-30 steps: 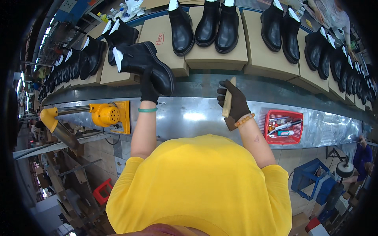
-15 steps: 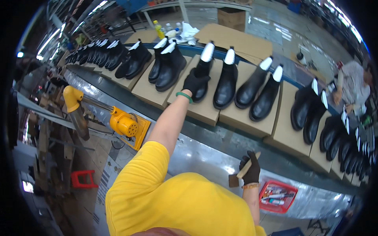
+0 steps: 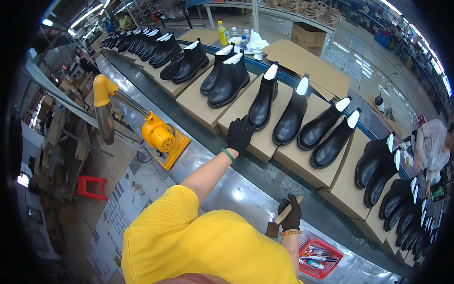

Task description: The person polishes black leather boots using a wooden block and a sponge. They pick up a boot from a cardboard box, rub the surface with the block, and then use the sponge to buff the leather. The person handles the boots one at a time, placing them back on the boxes after finishing.

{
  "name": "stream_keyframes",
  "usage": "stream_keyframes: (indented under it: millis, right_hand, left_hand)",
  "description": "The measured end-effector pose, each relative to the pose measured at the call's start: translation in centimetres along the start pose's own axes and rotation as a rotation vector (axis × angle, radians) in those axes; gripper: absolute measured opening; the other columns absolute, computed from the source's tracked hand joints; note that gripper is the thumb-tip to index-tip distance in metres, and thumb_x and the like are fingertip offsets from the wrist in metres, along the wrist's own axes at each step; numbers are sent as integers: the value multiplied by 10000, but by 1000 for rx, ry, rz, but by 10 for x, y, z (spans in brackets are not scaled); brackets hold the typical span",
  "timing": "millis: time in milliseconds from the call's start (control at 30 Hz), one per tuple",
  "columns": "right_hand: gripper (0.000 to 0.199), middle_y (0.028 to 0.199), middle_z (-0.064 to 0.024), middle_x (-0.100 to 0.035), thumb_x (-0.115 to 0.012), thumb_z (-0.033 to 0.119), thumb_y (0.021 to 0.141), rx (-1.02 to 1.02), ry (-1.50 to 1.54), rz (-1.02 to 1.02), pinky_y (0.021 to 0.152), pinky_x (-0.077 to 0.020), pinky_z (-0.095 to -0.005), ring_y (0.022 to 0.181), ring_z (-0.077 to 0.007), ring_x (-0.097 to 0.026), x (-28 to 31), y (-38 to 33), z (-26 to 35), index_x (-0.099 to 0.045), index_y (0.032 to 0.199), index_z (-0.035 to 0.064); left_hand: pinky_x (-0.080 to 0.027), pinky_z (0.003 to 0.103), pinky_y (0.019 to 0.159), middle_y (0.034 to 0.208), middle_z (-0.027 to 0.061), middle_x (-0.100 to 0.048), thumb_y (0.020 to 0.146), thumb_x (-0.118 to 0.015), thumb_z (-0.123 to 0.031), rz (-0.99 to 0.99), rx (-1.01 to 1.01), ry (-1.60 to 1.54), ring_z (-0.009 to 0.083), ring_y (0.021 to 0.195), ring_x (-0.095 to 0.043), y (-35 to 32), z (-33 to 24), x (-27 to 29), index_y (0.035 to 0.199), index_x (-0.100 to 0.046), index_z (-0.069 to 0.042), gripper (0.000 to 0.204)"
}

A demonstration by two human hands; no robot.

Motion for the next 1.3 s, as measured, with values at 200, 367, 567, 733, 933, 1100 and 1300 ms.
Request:
stream_keyframes:
  millis: [200,367,567,733,933,1100,1300]
  right_hand:
    - [269,730,-60,-566,-689,263,783,-2,-54,7,475,-440,-280,554,-175,-522,14,10,-9,-591,991,125]
    - [273,744,-56,-564,-688,274,784,2,-103,-34,479,-439,-290,570,-178,-524,27,8,-17,-590,1000,140]
    - [265,744,-48,-555,-692,264,781,-38,-82,-52,487,-439,-292,587,-177,-525,33,6,-30,-592,991,136]
    - [275,771,-91,-554,-635,260,833,-64,-77,-40,522,-435,-301,600,-184,-522,34,4,-33,-585,1015,60]
    - [227,720,-81,-548,-636,211,834,-53,-98,-26,486,-435,-312,554,-190,-516,32,7,-32,-580,987,53]
    - [175,658,-62,-538,-637,192,829,-61,-77,-11,483,-445,-318,526,-189,-512,40,14,-41,-566,912,55]
    - [142,594,-45,-509,-616,156,829,-123,-45,20,475,-444,-311,484,-184,-495,48,19,-60,-518,764,77]
  left_hand:
    - [-457,437,855,1167,206,-555,830,-637,-248,2,164,-549,366,1086,-526,-43,-21,-35,1255,-477,-35,502]
    - [-566,341,654,1223,182,-495,771,-715,-441,368,817,-1510,225,855,-625,-33,-82,-50,1458,-137,-54,978]
    - [-569,325,719,1247,158,-472,785,-716,-350,295,723,-1409,220,973,-596,-10,-96,-69,1422,-224,-33,865]
    - [-572,311,670,1152,110,-510,837,-653,-270,235,674,-1565,214,977,-585,-8,-94,-59,1253,-388,-61,536]
    - [-555,332,716,1306,118,-431,871,-614,-239,87,640,-1618,228,1070,-542,-9,-88,-64,1355,-313,-78,593]
    - [-547,356,791,1350,134,-407,881,-598,-214,-2,628,-1519,268,1137,-515,-11,-93,-60,1398,-269,-115,621]
    - [-486,386,904,1341,183,-427,850,-635,-279,104,576,-1303,364,1169,-491,-12,-75,-64,1393,-306,-120,654]
Point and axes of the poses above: each hand's wrist, its own y-axis towards the middle knuckle, its own x-axis out of the back of the hand, z = x × y, the point moved 3 cm from there along y, towards the middle knuckle
